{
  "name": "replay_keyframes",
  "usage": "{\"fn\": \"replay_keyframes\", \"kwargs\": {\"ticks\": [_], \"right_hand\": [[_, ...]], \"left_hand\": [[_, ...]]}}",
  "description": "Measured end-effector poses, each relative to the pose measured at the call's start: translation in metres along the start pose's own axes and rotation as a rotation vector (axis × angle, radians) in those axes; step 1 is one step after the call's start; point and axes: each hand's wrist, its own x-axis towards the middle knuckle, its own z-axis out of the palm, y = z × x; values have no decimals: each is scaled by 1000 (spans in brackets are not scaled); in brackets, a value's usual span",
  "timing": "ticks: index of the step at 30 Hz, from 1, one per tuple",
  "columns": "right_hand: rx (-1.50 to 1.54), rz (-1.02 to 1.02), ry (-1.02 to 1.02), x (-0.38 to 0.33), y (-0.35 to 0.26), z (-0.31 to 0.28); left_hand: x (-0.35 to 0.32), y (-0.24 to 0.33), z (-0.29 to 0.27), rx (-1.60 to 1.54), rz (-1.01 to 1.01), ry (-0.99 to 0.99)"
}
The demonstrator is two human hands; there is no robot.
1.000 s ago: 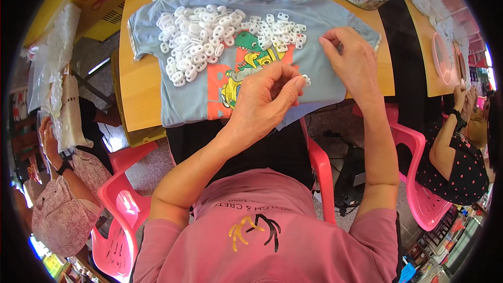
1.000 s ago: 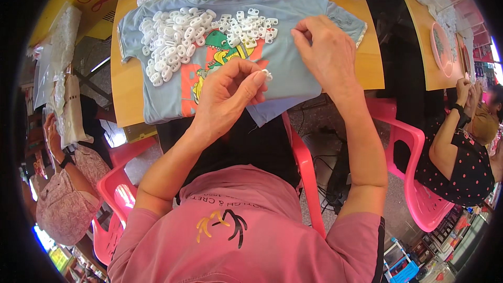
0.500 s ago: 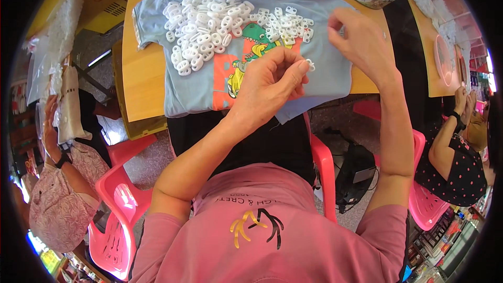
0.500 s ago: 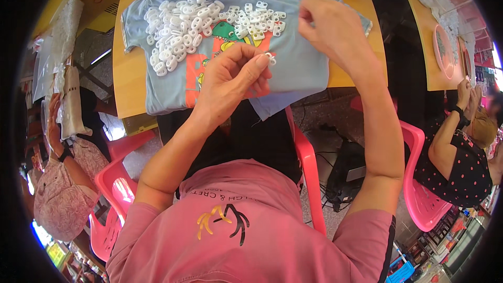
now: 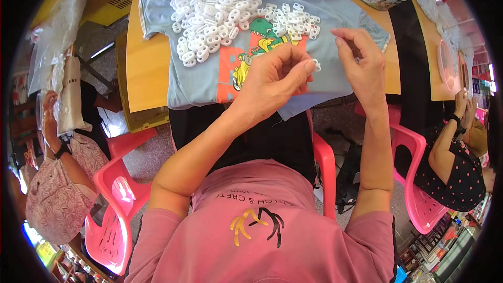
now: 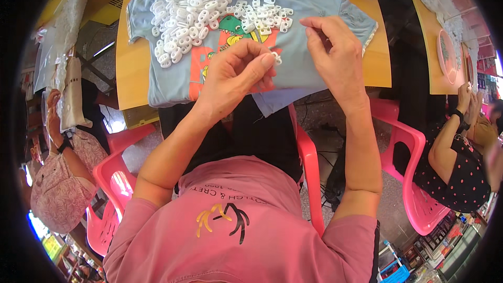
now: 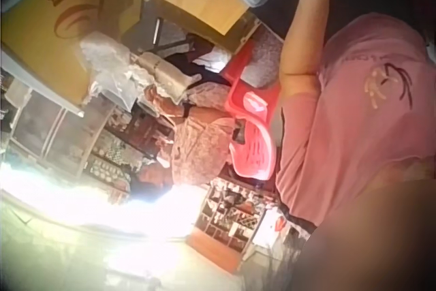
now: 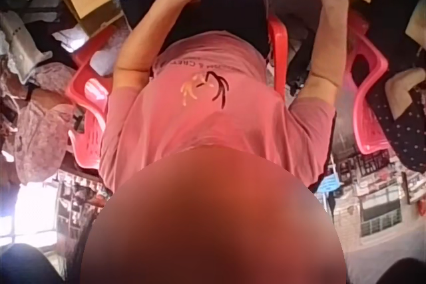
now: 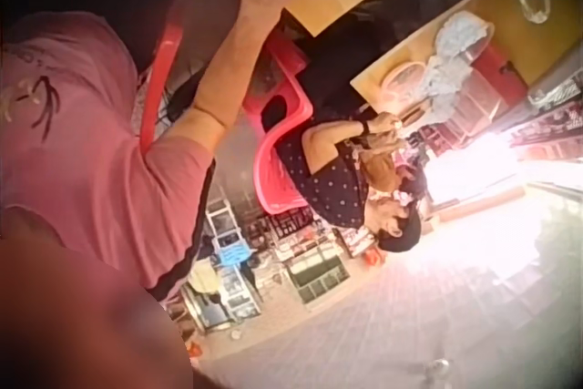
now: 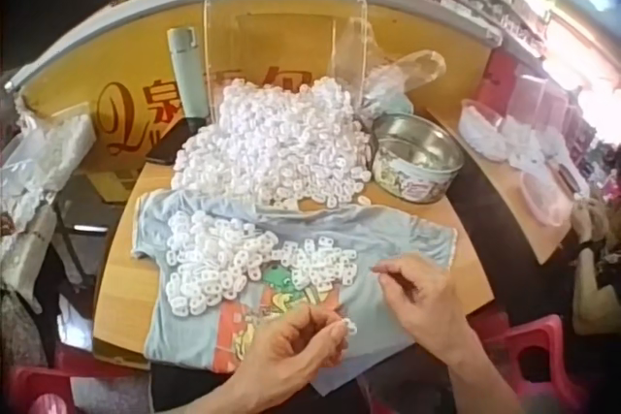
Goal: Sorting and inspecting small white plastic components on a table.
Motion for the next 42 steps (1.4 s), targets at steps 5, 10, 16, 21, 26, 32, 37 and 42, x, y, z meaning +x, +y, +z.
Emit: {"fn": "replay_keyframes", "kwargs": {"ticks": [5,10,16,21,26,32,37,42], "right_hand": [[6,4,-76,3,-10,-6],[7,-96,-232,5,-13,1],[-296,-323,-244,11,-16,7],[-240,-288,-279,10,-11,5],[-201,-221,-223,3,-1,-7],[-303,-185,-178,-2,9,-22],[-384,-207,-216,-1,6,-31],[-404,-191,-211,0,8,-39]], "left_hand": [[-8,-2,-8,469,312,-245],[-6,-5,-5,628,495,-275],[-6,-4,-7,575,442,-267],[-6,-8,-8,623,539,-273],[-5,-10,-10,641,592,-332],[-7,-6,-5,712,616,-391],[-10,-6,0,838,677,-429],[-12,-3,2,816,623,-445]]}}
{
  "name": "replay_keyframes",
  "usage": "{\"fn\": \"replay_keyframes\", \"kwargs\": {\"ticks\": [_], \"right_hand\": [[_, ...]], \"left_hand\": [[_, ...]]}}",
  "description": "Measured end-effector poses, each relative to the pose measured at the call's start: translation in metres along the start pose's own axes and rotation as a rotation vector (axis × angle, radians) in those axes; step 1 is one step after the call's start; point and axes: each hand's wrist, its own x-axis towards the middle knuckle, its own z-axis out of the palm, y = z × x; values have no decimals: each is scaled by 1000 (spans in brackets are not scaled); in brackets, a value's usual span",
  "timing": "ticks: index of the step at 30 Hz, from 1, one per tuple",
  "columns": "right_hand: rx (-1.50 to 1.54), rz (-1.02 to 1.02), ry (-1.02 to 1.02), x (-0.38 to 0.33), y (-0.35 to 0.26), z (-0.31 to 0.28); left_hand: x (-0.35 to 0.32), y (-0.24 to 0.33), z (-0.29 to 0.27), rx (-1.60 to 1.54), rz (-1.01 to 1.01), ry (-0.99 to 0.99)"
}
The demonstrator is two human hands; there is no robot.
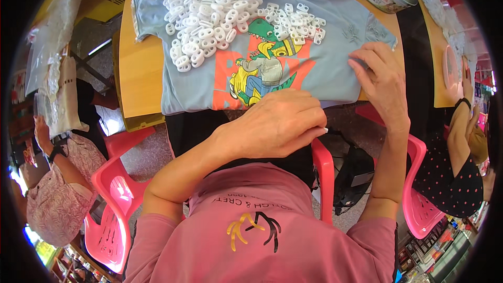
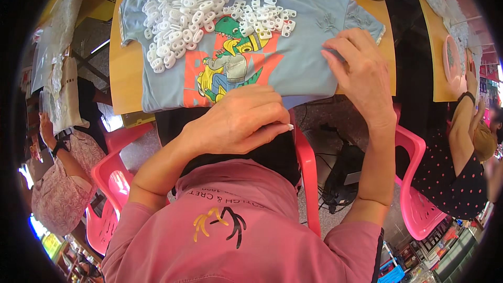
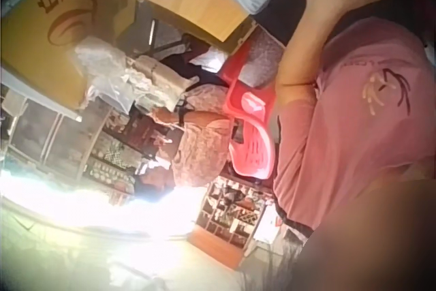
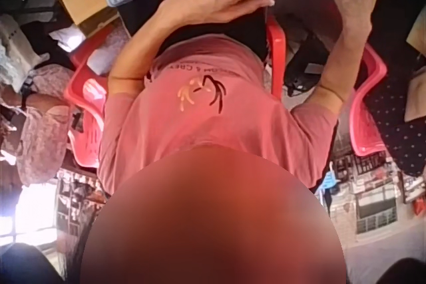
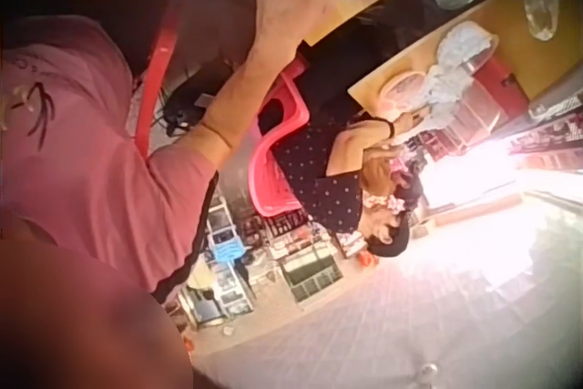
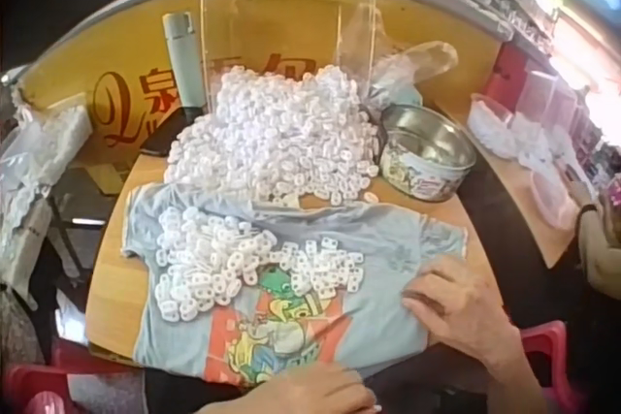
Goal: Sorting and inspecting small white plastic components on a table.
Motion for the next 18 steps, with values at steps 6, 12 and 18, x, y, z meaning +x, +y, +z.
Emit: {"fn": "replay_keyframes", "kwargs": {"ticks": [6,12,18], "right_hand": [[164,-156,68,26,-24,18],[56,-147,36,44,-30,32],[-68,-244,-45,57,-36,25]], "left_hand": [[2,-2,-2,-52,-53,35],[-1,-8,-4,-152,-67,38],[-1,-10,-7,-214,-88,41]]}}
